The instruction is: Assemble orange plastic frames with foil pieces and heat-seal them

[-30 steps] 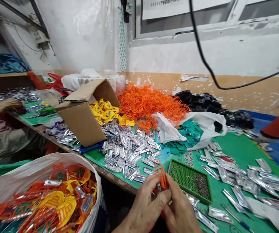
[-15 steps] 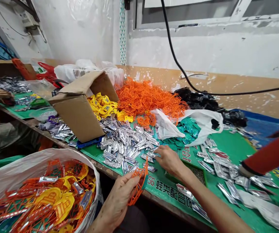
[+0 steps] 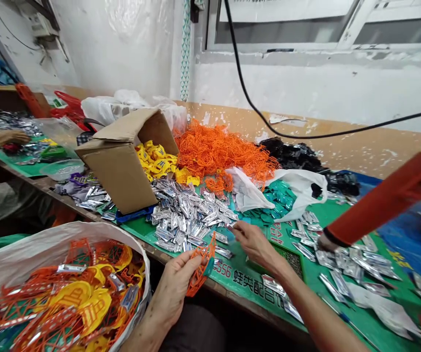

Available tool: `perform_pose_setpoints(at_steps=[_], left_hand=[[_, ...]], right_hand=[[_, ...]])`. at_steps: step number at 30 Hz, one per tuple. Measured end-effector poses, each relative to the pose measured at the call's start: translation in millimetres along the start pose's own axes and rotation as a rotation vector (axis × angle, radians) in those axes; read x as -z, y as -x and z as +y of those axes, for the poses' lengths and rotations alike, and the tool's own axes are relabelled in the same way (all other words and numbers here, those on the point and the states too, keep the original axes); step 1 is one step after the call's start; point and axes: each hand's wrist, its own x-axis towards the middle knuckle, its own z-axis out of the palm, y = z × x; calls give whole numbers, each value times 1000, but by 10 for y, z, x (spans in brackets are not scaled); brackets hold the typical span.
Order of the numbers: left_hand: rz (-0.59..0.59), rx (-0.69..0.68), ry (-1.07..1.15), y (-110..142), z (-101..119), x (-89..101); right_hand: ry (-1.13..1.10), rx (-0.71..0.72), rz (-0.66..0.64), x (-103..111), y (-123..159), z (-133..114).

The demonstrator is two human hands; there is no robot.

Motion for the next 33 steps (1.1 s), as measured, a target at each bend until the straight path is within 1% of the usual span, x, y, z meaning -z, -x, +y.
perform_pose_setpoints(at_steps=[2, 4, 6, 8, 13, 16, 19, 22, 24, 26, 29, 33], left_hand=[[-42, 13, 1, 5, 11, -7], [-125, 42, 11, 21, 17, -35], [-213, 57, 18, 42, 9, -85], [-272, 60, 10, 61, -17, -145], [-291, 64, -50, 99, -112, -286], [-327, 72, -64, 130, -145, -386], [-371, 82, -62, 155, -165, -504], [-323, 103, -15, 157, -187, -600], [-266, 141, 3, 148, -199, -641], [-247, 170, -4, 144, -204, -664], [-263, 184, -2, 171, -199, -678], [-282, 200, 20, 275, -196, -658]], right_hand=[[-203, 8, -73, 72, 191, -74], [-390, 6, -152, 118, 383, -130], [-539, -11, -213, 132, 542, -153], [-658, -36, -251, 119, 656, -141], [-856, -100, -278, 41, 829, 10], [-927, -122, -285, 15, 916, 141], [-978, -126, -266, 33, 981, 256], [-1008, -126, -219, 86, 1019, 320], [-1010, -133, -185, 124, 1040, 330], [-1001, -145, -155, 158, 1065, 318], [-985, -158, -133, 198, 1110, 276], [-932, -144, -117, 200, 1186, 215]])
